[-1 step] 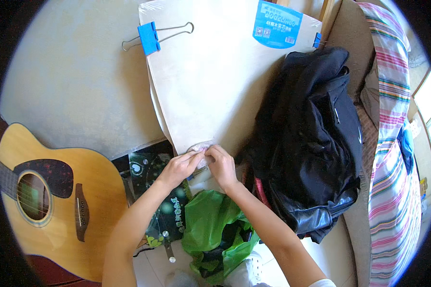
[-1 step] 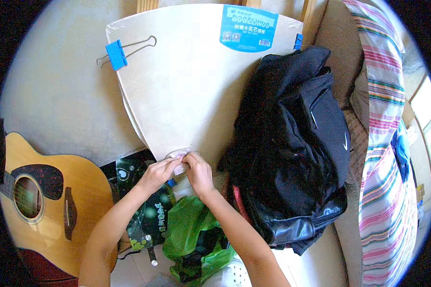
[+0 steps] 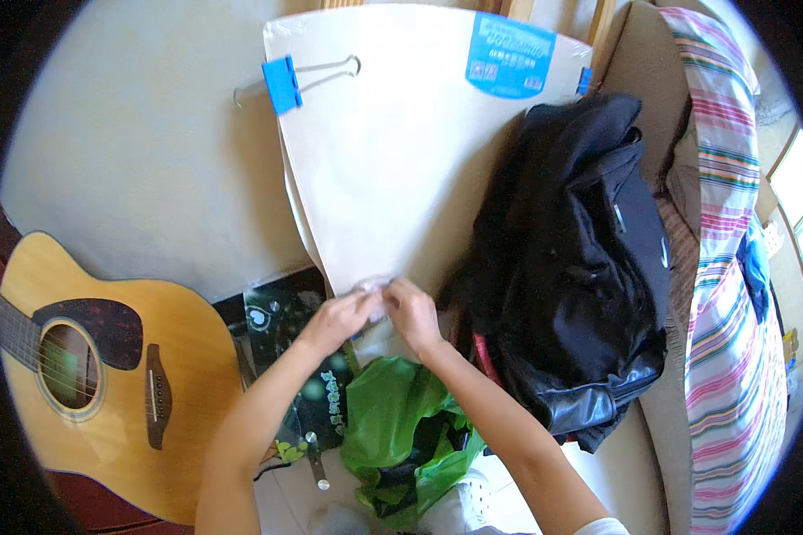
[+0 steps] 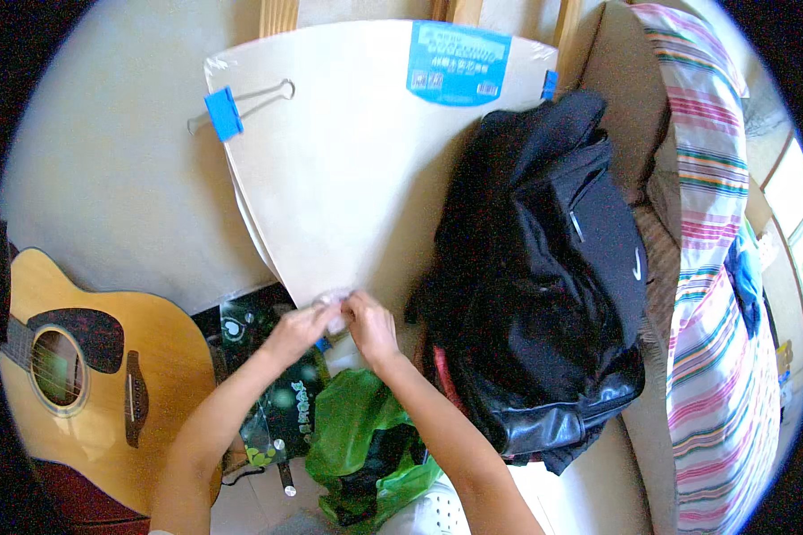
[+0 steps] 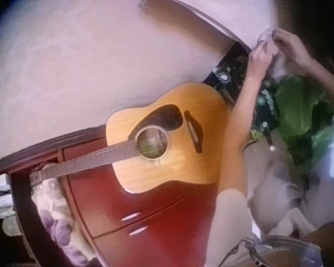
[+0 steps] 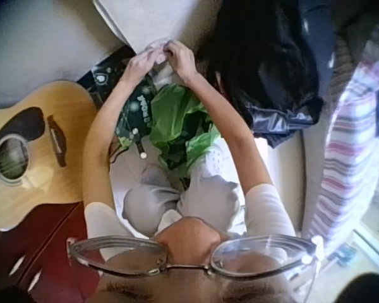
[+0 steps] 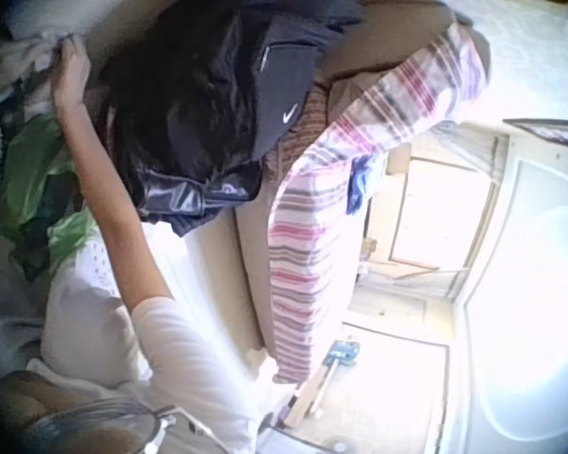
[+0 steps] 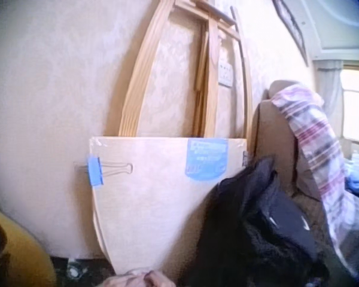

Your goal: The person wipes a wall area, a wooden easel, a whiteboard surface, a green plastic bag, and a black backpack using a cloth.

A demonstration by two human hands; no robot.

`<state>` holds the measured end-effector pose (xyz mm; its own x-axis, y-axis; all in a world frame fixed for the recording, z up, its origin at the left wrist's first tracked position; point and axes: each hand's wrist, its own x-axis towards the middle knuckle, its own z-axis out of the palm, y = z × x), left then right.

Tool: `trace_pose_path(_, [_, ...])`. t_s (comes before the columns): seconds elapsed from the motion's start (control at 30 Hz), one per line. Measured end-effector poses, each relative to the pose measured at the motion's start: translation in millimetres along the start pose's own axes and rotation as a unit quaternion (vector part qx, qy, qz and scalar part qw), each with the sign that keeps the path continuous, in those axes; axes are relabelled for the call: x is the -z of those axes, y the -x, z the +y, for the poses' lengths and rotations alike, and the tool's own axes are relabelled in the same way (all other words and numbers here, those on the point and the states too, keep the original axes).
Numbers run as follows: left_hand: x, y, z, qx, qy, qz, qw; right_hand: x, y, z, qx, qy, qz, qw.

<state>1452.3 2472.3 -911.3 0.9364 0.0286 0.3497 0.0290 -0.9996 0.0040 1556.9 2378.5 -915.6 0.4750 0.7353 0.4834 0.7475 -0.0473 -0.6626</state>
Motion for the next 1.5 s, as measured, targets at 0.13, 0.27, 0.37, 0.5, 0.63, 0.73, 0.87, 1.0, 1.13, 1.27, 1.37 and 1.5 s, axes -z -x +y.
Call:
trace_pose_path(0.13, [-3.1, 19.4, 21.1, 0.068, 0.046, -0.12, 0.989, -0.1, 11.4, -12.1, -0.086, 0.053, -0.135, 0.986])
trace_pose_path(0.27, [38.7, 5.6, 32.4, 0.089, 0.11, -0.086, 0.986, 29.7, 5.2, -31.4, -0.098, 0.034, -0.196, 0.975])
trace_pose_path(0.37, [102.3, -20.3, 23.9, 0.025, 0.013, 0.078, 0.997, 63.8, -25.5, -60.1, 0.057, 0.001, -0.078, 0.995])
trace_pose_path(0.5, [188.6, -57.1, 8.7, -0.023, -0.125, 0.269, 0.955, 104.3, -103.4, -120.6, 0.256, 0.01, 0.101, 0.961])
trace_pose_path(0.63, [230.0, -89.5, -4.3, -0.01, -0.162, 0.339, 0.927, 113.9, -157.1, -146.0, 0.363, 0.005, 0.209, 0.908])
trace_pose_path(0.73, [210.2, -90.6, -20.9, 0.009, -0.165, 0.328, 0.93, 95.7, -167.5, -126.2, 0.357, 0.013, 0.185, 0.916])
trace_pose_path(0.87, [177.8, -77.9, -32.0, -0.005, -0.139, 0.32, 0.937, 74.4, -150.1, -101.6, 0.337, 0.01, 0.151, 0.929])
trace_pose_path(1.0, [134.1, -56.9, -27.1, -0.034, -0.129, 0.27, 0.953, 50.9, -112.4, -64.3, 0.311, -0.012, 0.146, 0.939])
trace_pose_path(1.13, [84.6, -30.6, -20.3, -0.04, -0.105, 0.184, 0.976, 29.0, -67.4, -28.7, 0.252, -0.008, 0.08, 0.964])
trace_pose_path(1.27, [41.1, -8.7, -13.3, -0.083, -0.067, 0.135, 0.985, 10.8, -24.5, -4.6, 0.156, -0.011, 0.013, 0.988])
trace_pose_path(1.37, [10.5, 11.9, 4.0, -0.029, 0.044, 0.011, 0.999, -1.7, 6.0, 2.9, 0.029, 0.046, -0.092, 0.994])
trace_pose_path(1.5, [-5.7, 17.7, 27.2, 0.049, 0.08, -0.128, 0.987, -2.9, 22.3, -0.5, -0.117, 0.092, -0.207, 0.967])
